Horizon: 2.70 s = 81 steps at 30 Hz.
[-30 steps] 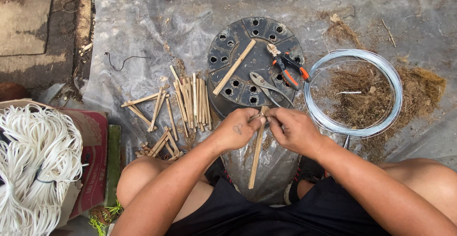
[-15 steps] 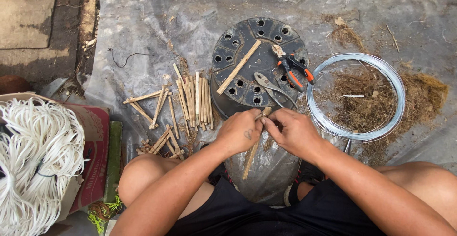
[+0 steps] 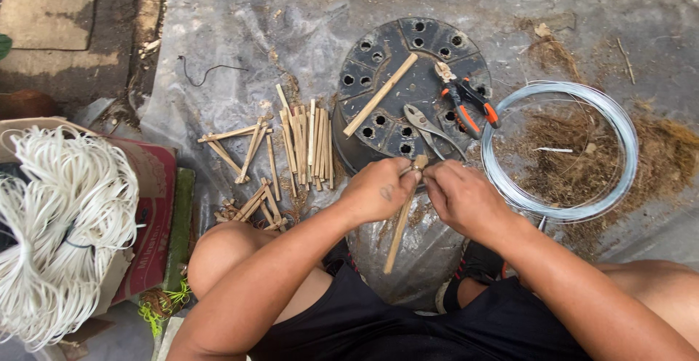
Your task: The person sits on the ground and assembles small triangular frames from thin wooden dowels, using pliers to crimp fasteners at the joints. They pick up dowels one at a time, align them into triangle shapes, secure the corners, and set completed triangles aside with a growing pile of finished pieces.
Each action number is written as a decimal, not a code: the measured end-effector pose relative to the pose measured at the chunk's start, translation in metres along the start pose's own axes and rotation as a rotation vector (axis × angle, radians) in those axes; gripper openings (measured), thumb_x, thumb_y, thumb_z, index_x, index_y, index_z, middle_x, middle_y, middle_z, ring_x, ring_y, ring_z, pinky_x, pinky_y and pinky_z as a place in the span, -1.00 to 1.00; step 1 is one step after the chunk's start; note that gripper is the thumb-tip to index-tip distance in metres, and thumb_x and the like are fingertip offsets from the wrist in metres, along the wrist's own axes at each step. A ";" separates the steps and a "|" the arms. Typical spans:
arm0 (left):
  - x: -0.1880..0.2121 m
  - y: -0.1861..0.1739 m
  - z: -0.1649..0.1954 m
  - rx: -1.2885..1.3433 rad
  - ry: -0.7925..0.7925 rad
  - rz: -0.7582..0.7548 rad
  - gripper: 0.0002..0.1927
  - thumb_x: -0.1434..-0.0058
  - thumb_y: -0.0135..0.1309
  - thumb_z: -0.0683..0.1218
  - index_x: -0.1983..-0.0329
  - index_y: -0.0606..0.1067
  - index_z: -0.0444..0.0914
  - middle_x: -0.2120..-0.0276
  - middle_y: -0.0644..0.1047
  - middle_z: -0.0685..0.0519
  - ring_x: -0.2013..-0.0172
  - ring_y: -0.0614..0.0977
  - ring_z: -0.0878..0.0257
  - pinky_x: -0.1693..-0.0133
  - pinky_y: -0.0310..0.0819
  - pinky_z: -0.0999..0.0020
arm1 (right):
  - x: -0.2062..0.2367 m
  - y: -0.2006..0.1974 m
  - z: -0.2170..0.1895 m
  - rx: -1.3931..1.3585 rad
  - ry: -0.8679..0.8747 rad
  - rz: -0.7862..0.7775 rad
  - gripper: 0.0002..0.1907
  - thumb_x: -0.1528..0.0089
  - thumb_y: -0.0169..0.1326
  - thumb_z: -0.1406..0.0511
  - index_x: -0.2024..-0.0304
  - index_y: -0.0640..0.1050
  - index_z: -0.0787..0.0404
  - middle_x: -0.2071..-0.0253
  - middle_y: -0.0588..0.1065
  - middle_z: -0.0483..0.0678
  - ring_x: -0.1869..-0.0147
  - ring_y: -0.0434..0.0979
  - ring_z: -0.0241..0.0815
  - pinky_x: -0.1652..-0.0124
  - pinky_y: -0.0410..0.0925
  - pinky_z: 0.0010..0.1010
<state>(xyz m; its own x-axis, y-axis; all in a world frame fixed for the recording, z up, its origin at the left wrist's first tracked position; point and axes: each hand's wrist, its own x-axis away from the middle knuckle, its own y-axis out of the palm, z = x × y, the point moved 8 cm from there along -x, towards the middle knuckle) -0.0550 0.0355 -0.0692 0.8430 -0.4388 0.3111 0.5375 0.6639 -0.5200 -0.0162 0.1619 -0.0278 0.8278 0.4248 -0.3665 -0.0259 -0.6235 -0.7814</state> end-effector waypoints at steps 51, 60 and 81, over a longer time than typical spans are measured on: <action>0.058 -0.026 0.104 -0.809 0.761 0.679 -0.61 -0.25 0.07 -0.12 -0.14 0.46 -0.31 0.44 0.36 0.10 0.48 0.51 0.24 0.47 0.38 0.33 | 0.028 0.011 0.043 -1.578 1.076 0.002 -0.85 -0.35 -0.10 0.33 0.29 0.45 0.22 0.53 0.27 -0.19 0.57 0.09 -0.40 0.56 0.07 -0.53; 0.062 -0.027 0.112 -0.825 0.823 0.683 -0.58 -0.24 0.09 -0.11 -0.17 0.46 -0.31 0.45 0.35 0.11 0.48 0.49 0.25 0.45 0.37 0.33 | 0.027 0.005 0.042 -1.650 1.124 -0.131 -0.84 -0.36 -0.11 0.32 0.27 0.43 0.26 0.50 0.30 -0.19 0.55 0.11 -0.43 0.55 0.11 -0.55; 0.022 -0.051 0.051 -0.141 0.007 0.130 -0.66 -0.33 -0.04 0.10 0.21 0.53 -0.26 0.46 0.58 -0.24 0.31 0.63 -0.25 0.22 0.47 -0.08 | -0.032 -0.031 0.130 0.298 0.650 -0.268 -0.12 -0.10 0.32 -0.06 -0.34 0.36 0.18 -0.32 0.28 0.32 -0.23 0.35 0.36 -0.11 0.29 0.03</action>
<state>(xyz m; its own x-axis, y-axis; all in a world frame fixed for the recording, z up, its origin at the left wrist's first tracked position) -0.0628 0.0227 0.0049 0.9047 -0.3593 0.2292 0.4154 0.6236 -0.6623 -0.1143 0.2528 -0.0575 0.9881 0.0075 0.1536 0.1483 -0.3110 -0.9388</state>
